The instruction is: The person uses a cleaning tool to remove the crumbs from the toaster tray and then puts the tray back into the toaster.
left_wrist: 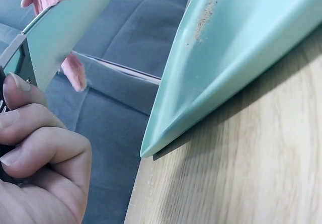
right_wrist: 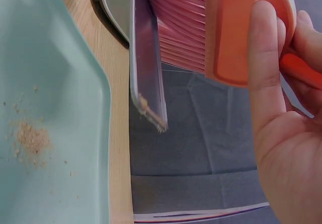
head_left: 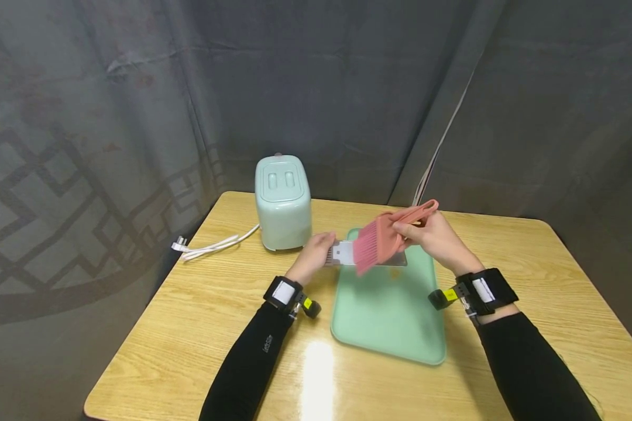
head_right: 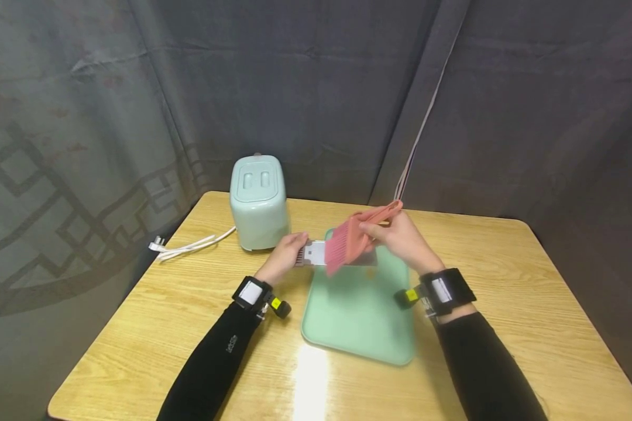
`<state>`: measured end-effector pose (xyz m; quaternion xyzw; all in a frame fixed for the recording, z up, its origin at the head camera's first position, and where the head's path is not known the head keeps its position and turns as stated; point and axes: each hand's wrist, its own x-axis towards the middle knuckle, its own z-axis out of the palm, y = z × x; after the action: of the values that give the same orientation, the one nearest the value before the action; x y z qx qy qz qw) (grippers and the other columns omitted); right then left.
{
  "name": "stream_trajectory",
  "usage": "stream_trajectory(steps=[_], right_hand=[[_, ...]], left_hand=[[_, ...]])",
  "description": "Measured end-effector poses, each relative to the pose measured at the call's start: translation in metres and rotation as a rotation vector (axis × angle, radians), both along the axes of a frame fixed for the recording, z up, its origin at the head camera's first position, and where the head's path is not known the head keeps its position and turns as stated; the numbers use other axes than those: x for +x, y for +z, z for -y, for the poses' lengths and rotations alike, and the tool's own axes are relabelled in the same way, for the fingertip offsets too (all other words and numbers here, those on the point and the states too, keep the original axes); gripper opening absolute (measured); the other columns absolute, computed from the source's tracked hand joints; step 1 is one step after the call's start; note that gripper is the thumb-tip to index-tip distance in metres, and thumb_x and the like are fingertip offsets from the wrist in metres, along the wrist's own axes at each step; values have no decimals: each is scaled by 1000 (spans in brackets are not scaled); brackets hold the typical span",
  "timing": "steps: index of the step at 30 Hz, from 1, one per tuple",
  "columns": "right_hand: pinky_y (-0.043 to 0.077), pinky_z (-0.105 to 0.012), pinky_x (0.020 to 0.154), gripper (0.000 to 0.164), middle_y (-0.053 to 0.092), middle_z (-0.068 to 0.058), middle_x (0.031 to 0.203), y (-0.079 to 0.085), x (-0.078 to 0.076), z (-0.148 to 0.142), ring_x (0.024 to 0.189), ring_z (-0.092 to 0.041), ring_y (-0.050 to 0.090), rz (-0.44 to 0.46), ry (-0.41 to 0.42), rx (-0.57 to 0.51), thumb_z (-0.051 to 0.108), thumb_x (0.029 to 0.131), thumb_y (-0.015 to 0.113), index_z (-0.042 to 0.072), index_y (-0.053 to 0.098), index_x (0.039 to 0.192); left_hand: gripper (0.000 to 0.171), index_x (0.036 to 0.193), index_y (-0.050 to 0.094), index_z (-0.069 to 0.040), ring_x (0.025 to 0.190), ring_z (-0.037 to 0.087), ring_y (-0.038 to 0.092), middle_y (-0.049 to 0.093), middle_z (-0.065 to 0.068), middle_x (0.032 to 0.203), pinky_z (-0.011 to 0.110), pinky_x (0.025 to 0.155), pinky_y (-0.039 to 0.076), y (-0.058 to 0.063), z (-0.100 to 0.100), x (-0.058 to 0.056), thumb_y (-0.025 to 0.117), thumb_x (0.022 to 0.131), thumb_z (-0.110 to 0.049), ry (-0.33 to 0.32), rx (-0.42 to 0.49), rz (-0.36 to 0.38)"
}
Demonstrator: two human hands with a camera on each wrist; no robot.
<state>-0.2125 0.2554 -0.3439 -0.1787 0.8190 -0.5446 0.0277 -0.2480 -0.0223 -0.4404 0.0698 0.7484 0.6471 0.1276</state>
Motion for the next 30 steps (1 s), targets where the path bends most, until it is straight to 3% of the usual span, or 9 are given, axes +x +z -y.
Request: stream_trajectory(steps=[12, 30], right_hand=[[63, -33, 67, 44, 78, 3, 91, -4, 3, -18, 66, -14, 73, -13, -60, -6, 21, 104, 65, -8, 59, 136], [61, -30, 59, 37, 74, 6, 81, -4, 7, -27, 60, -16, 67, -87, -162, 84, 24, 103, 67, -4, 67, 127]], left_hand=[[47, 124, 65, -1, 92, 18, 63, 68, 10, 103, 28, 84, 52, -1, 4, -2, 41, 112, -39, 1, -6, -9], [44, 118, 67, -3, 92, 19, 61, 66, 7, 100, 30, 84, 50, -7, 12, -6, 40, 112, -37, 14, -15, -20]])
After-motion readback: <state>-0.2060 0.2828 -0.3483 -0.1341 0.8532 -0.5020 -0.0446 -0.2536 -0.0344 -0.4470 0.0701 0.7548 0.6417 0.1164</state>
